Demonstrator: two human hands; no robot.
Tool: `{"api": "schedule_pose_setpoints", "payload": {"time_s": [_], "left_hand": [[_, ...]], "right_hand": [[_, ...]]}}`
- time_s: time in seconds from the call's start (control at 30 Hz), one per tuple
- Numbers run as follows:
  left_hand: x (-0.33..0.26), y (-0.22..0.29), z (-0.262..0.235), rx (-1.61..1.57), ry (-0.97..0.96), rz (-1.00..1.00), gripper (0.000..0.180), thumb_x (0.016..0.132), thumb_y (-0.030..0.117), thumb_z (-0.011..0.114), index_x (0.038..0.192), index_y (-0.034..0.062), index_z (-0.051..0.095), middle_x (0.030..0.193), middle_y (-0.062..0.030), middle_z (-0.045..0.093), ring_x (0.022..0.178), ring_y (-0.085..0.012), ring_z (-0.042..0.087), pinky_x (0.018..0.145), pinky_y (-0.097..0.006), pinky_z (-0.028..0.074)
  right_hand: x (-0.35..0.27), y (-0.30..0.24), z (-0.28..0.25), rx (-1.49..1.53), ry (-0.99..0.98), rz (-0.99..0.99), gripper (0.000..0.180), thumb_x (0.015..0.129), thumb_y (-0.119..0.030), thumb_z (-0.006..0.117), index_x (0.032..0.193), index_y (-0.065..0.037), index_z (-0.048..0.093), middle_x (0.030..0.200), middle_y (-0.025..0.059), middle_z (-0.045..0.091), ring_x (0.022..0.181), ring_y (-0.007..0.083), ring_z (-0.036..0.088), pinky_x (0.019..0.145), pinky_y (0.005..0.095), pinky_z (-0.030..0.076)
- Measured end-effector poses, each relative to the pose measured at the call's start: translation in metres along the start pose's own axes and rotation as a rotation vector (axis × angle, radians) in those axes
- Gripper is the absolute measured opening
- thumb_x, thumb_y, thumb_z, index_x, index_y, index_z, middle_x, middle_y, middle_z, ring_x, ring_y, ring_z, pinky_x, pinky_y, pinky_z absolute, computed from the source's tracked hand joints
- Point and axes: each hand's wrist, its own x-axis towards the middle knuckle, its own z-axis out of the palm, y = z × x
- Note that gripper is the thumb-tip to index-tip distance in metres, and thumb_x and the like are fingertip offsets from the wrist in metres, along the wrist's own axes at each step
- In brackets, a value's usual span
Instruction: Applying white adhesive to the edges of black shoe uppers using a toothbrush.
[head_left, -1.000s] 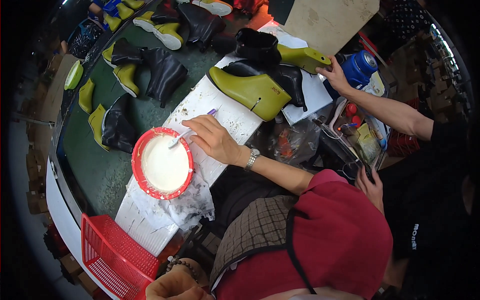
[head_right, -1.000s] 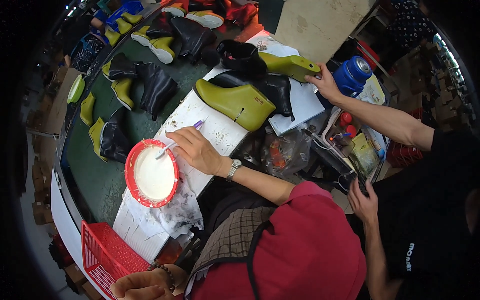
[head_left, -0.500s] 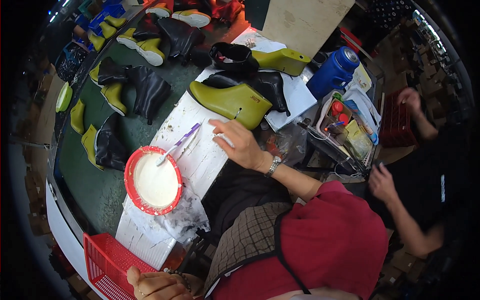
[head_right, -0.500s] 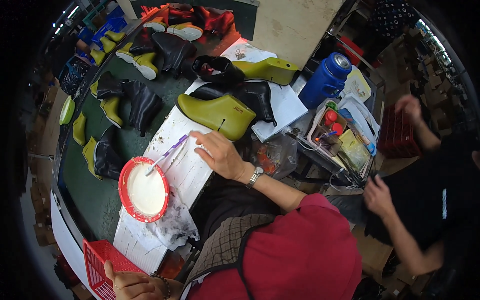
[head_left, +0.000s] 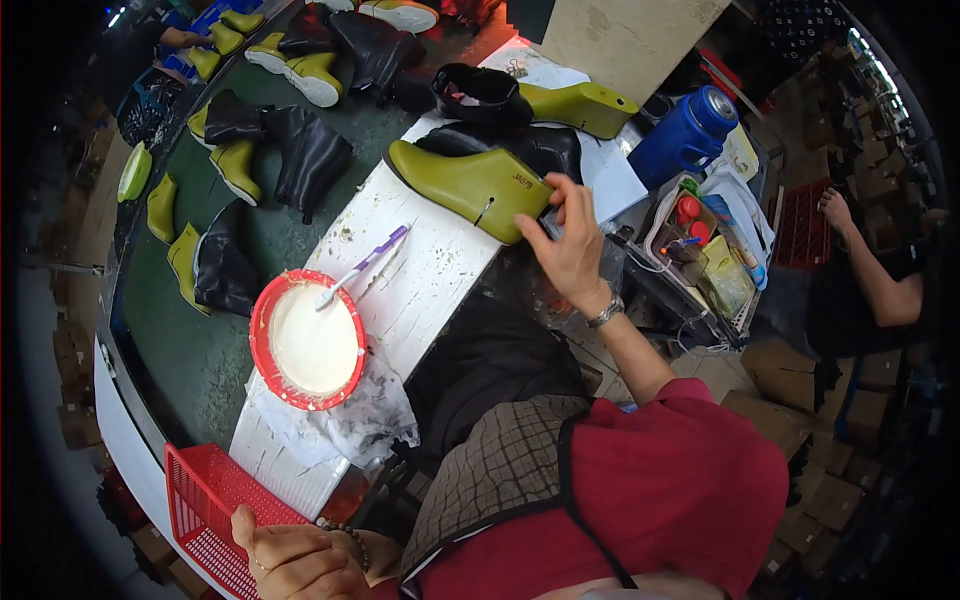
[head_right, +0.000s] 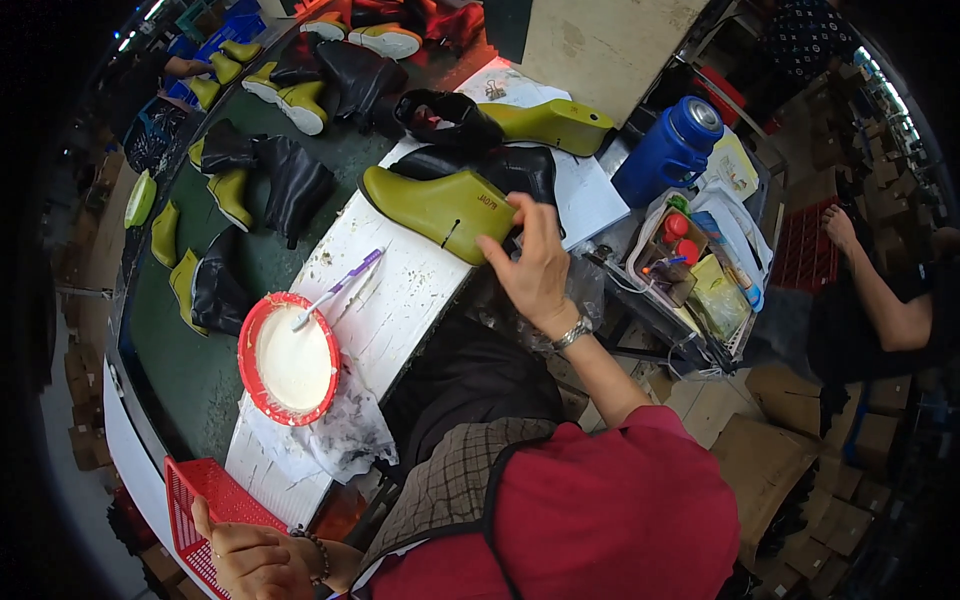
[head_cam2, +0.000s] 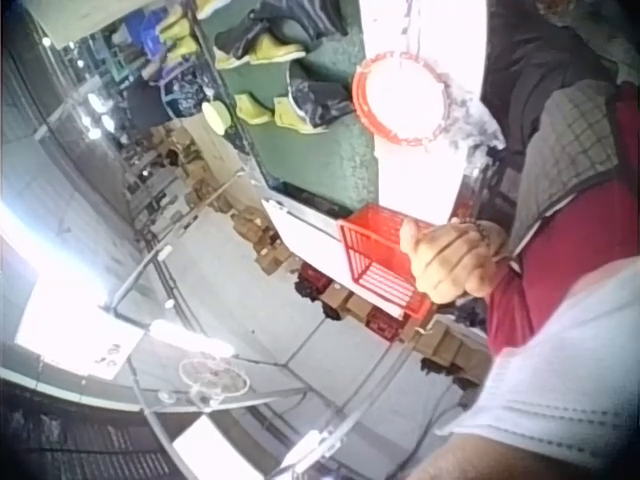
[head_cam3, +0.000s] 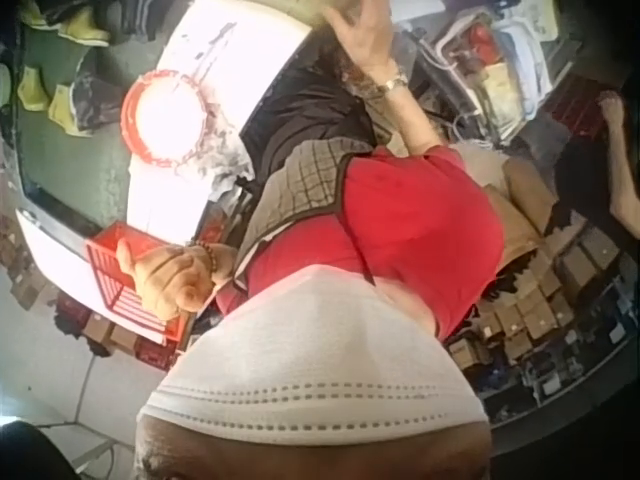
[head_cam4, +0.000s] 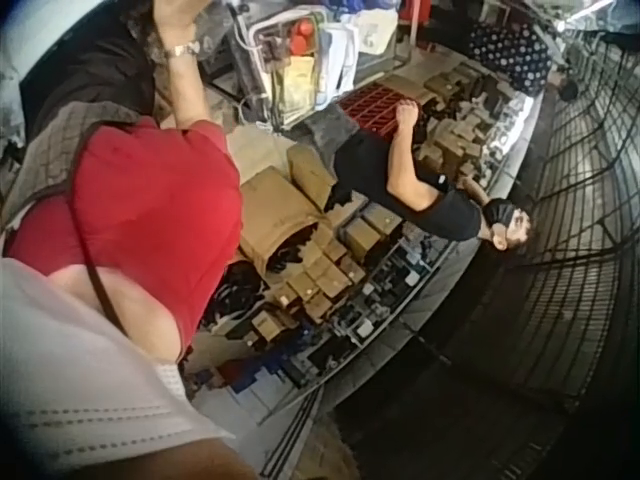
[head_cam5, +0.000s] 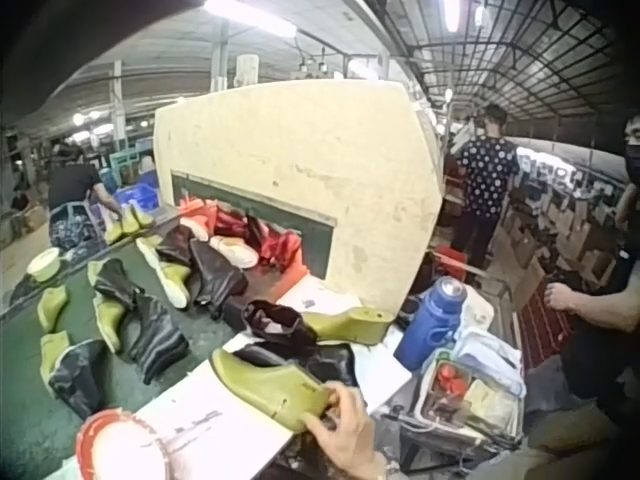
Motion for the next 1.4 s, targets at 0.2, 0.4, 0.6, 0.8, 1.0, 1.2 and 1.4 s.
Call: {"api": "schedule_pose_setpoints", "payload": {"time_s": [0.2, 0.4, 0.6, 0.8, 1.0, 1.2, 1.4], "left_hand": [[0.000, 0.000, -0.005, 0.065, -0.091, -0.059, 0.047, 0.097, 0.022, 0.049, 0.053, 0.0052, 0.058, 0.049, -0.0061, 0.054, 0.045, -0.0187, 0.052, 0.109, -0.066, 0.040], [-0.005, 0.001, -0.005, 0.102, -0.073, -0.106, 0.047, 0.096, 0.021, 0.051, 0.053, 0.0058, 0.058, 0.048, -0.0058, 0.054, 0.046, -0.0187, 0.052, 0.107, -0.068, 0.041], [-0.017, 0.007, -0.028, 0.211, -0.219, -0.186, 0.036, 0.092, 0.027, 0.056, 0.064, 0.0075, 0.066, 0.060, -0.0077, 0.055, 0.051, -0.0253, 0.053, 0.104, -0.066, 0.046], [-0.010, 0.004, -0.009, 0.071, -0.117, -0.260, 0.030, 0.090, 0.023, 0.070, 0.067, 0.0035, 0.069, 0.062, -0.0093, 0.066, 0.057, -0.0231, 0.063, 0.093, -0.054, 0.057], [-0.009, -0.049, 0.098, 0.145, -0.586, -0.581, 0.006, 0.079, 0.008, 0.075, 0.084, 0.0041, 0.073, 0.072, -0.0064, 0.065, 0.064, -0.0249, 0.061, 0.080, -0.039, 0.055], [-0.019, -0.129, 0.192, 0.412, -1.003, -0.051, 0.072, 0.077, 0.001, 0.073, 0.145, 0.0099, 0.050, 0.138, -0.0161, 0.056, 0.127, -0.0340, 0.053, 0.106, -0.050, 0.041], [-0.039, -0.164, 0.233, 0.397, -1.159, 0.064, 0.051, 0.076, 0.004, 0.071, 0.125, 0.0133, 0.059, 0.113, -0.0063, 0.059, 0.117, -0.0247, 0.056, 0.109, -0.052, 0.038]], "right_hand": [[0.016, 0.039, 0.019, -0.154, -0.042, -0.093, 0.059, 0.078, -0.029, 0.087, 0.125, -0.003, 0.063, 0.107, 0.0122, 0.060, 0.099, 0.0306, 0.062, 0.081, 0.0382, 0.053], [0.011, 0.002, 0.025, 0.263, -0.146, 0.026, 0.047, 0.072, -0.014, 0.087, 0.108, -0.002, 0.059, 0.100, 0.0120, 0.060, 0.086, 0.0275, 0.062, 0.077, 0.0376, 0.053], [-0.001, -0.017, 0.029, 0.230, -0.168, -0.009, 0.046, 0.072, -0.008, 0.084, 0.107, -0.003, 0.055, 0.098, 0.0109, 0.058, 0.084, 0.0272, 0.062, 0.074, 0.0388, 0.051], [0.010, -0.015, 0.014, 0.277, -0.227, -0.114, 0.049, 0.072, -0.016, 0.089, 0.111, -0.005, 0.062, 0.098, 0.0092, 0.060, 0.086, 0.0260, 0.062, 0.076, 0.0369, 0.052], [0.081, 0.051, -0.033, -0.120, 0.150, -0.112, 0.046, 0.079, -0.017, 0.084, 0.119, -0.005, 0.065, 0.101, 0.0118, 0.065, 0.091, 0.0309, 0.061, 0.082, 0.0401, 0.049], [0.166, 0.103, -0.037, -0.628, -0.156, -0.179, 0.066, 0.078, -0.024, 0.083, 0.138, -0.011, 0.056, 0.117, 0.0146, 0.063, 0.112, 0.0398, 0.056, 0.094, 0.0512, 0.045], [0.166, 0.141, -0.032, -0.364, -0.180, -0.223, 0.055, 0.077, -0.025, 0.083, 0.124, -0.006, 0.060, 0.106, 0.0187, 0.066, 0.107, 0.0400, 0.061, 0.089, 0.0508, 0.047]]}}
